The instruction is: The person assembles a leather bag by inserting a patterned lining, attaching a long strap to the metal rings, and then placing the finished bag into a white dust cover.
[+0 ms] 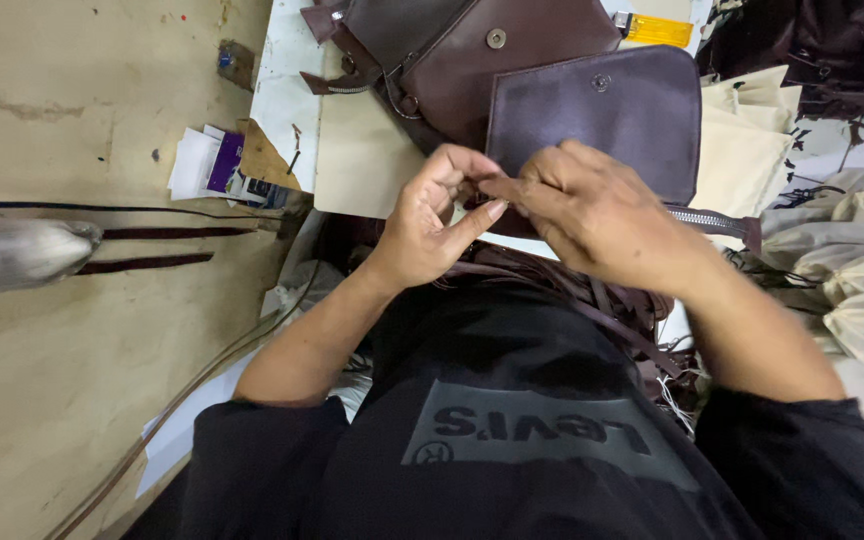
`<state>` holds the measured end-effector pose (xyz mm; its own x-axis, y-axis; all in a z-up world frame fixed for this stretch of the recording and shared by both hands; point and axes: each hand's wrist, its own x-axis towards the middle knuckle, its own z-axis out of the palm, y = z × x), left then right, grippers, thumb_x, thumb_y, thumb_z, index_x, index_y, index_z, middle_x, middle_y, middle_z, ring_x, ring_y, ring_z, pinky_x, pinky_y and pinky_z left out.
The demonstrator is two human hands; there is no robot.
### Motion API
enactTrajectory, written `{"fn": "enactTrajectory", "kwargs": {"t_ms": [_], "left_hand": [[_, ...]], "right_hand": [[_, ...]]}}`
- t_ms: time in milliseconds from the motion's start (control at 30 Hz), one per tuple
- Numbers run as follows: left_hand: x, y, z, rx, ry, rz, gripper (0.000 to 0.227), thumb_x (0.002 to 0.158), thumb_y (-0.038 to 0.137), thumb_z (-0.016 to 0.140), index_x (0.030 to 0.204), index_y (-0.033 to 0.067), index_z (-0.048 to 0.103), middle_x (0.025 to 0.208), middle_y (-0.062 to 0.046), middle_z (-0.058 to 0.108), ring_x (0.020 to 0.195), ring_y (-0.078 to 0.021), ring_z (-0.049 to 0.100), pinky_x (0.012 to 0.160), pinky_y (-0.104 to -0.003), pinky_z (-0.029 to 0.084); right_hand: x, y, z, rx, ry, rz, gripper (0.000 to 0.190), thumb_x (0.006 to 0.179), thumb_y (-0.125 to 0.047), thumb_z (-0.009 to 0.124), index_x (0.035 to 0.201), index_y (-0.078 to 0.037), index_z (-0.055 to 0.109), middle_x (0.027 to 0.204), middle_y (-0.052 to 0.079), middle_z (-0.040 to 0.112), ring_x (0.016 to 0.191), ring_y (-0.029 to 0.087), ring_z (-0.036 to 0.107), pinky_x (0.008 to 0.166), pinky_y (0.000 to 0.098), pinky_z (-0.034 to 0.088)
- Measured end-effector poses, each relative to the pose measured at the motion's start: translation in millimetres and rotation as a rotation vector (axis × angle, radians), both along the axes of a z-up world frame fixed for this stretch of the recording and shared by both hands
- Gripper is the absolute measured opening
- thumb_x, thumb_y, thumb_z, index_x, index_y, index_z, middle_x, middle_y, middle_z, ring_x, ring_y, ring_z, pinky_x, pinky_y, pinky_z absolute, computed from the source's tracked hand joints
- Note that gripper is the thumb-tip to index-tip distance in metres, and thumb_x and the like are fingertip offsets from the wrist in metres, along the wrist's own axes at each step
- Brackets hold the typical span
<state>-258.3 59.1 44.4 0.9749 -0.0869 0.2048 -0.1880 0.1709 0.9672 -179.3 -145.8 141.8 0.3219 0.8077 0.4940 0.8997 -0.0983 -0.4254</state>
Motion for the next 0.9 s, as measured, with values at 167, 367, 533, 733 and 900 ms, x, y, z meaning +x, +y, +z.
{"fn": "enactTrajectory", "kwargs": {"t_ms": [167, 367, 533, 733, 900], "left_hand": [[-3.6, -10.3, -2.0, -0.103, -0.015, 0.038, 0.055, 0.1, 0.002, 0.07, 0.145, 0.0042, 0.039, 0.118, -0.014, 0.07, 0.107, -0.016, 0.066, 0.096, -0.031, 0.052], [-9.9, -14.7, -6.6, -0.114, -0.049, 0.06, 0.056, 0.101, 0.003, 0.07, 0.148, 0.0027, 0.039, 0.124, -0.014, 0.069, 0.113, -0.017, 0.067, 0.103, -0.034, 0.052], [-11.1, -14.8, -4.7, -0.055, -0.062, 0.115, 0.051, 0.1, 0.005, 0.072, 0.144, 0.0036, 0.045, 0.123, -0.011, 0.071, 0.116, -0.0143, 0.063, 0.105, -0.033, 0.048], [-10.9, -13.3, 15.9, 0.186, -0.091, 0.149, 0.03, 0.1, 0.016, 0.074, 0.128, 0.0075, 0.069, 0.119, -0.006, 0.071, 0.118, -0.0161, 0.062, 0.107, -0.032, 0.045], [-4.1, -20.1, 30.5, 0.29, -0.246, 0.257, 0.015, 0.097, 0.014, 0.076, 0.112, 0.0117, 0.075, 0.106, -0.005, 0.075, 0.098, -0.0218, 0.068, 0.088, -0.033, 0.05]], "right_hand": [[17.8, 6.5, 23.5, -0.291, 0.206, 0.114, 0.012, 0.089, -0.002, 0.069, 0.099, 0.004, 0.067, 0.087, 0.018, 0.056, 0.08, 0.037, 0.059, 0.068, 0.0454, 0.051], [23.3, 12.6, 27.4, -0.336, 0.277, 0.178, 0.019, 0.09, -0.006, 0.071, 0.102, 0.008, 0.066, 0.091, 0.021, 0.06, 0.089, 0.041, 0.065, 0.077, 0.0468, 0.054], [27.5, 5.3, 11.7, -0.249, 0.389, 0.162, 0.015, 0.087, -0.001, 0.074, 0.098, 0.004, 0.065, 0.091, 0.018, 0.062, 0.085, 0.038, 0.067, 0.074, 0.0457, 0.054], [29.7, -10.7, -5.5, -0.066, 0.681, 0.08, 0.012, 0.095, 0.002, 0.072, 0.104, 0.002, 0.065, 0.084, 0.011, 0.065, 0.079, 0.023, 0.065, 0.071, 0.0373, 0.052], [29.5, -10.2, 20.7, -0.146, 0.631, 0.094, 0.005, 0.097, 0.006, 0.067, 0.101, 0.004, 0.068, 0.089, 0.019, 0.068, 0.082, 0.031, 0.067, 0.076, 0.0421, 0.052]]}}
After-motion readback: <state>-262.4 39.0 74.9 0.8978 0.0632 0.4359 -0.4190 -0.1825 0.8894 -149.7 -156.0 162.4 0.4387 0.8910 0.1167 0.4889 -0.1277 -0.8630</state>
